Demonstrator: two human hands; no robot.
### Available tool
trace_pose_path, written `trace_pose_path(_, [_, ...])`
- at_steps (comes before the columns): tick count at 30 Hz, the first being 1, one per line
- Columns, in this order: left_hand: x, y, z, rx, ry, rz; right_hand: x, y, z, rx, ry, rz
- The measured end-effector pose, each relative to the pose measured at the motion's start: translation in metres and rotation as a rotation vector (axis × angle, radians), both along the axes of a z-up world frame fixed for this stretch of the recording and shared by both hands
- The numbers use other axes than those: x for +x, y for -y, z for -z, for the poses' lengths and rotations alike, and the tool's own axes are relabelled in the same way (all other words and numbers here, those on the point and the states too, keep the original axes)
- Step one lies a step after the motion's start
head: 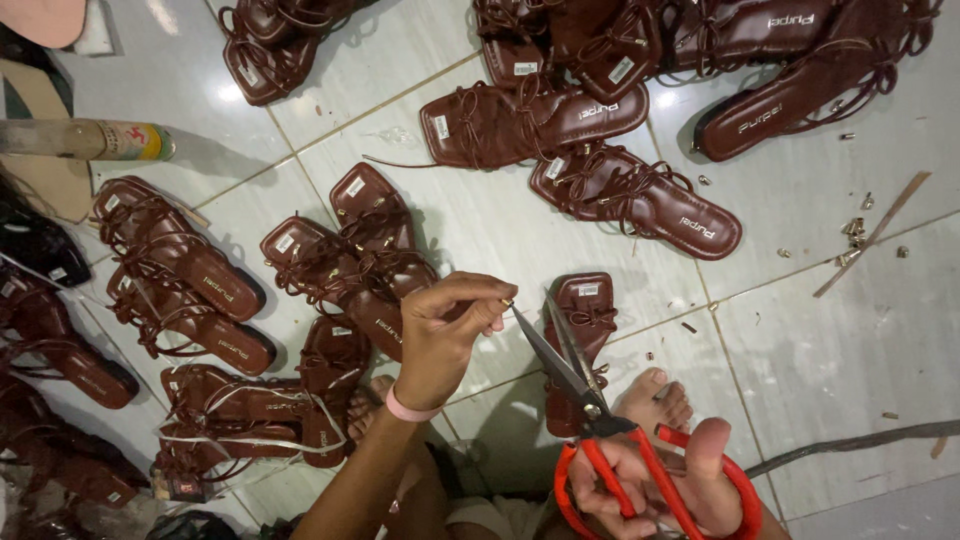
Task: The person sits on the floor and assembles brown sandals by attaching small metal hardware to the straps. They use red-handled scissors to cut a white string and then manually insert and secure the metal pieces onto the sandal straps.
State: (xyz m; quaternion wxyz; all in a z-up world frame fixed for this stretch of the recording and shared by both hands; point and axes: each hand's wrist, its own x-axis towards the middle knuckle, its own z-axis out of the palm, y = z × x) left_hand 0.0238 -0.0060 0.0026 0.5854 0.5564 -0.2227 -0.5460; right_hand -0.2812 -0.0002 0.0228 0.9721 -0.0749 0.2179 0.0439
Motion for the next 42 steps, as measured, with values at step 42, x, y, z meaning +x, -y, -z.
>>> trace_pose_path(42, [-0.014,-0.045,0.061,0.317,0.218,0.094,-0.088,0.026,0.067,-1.851,-1.465,-0.458])
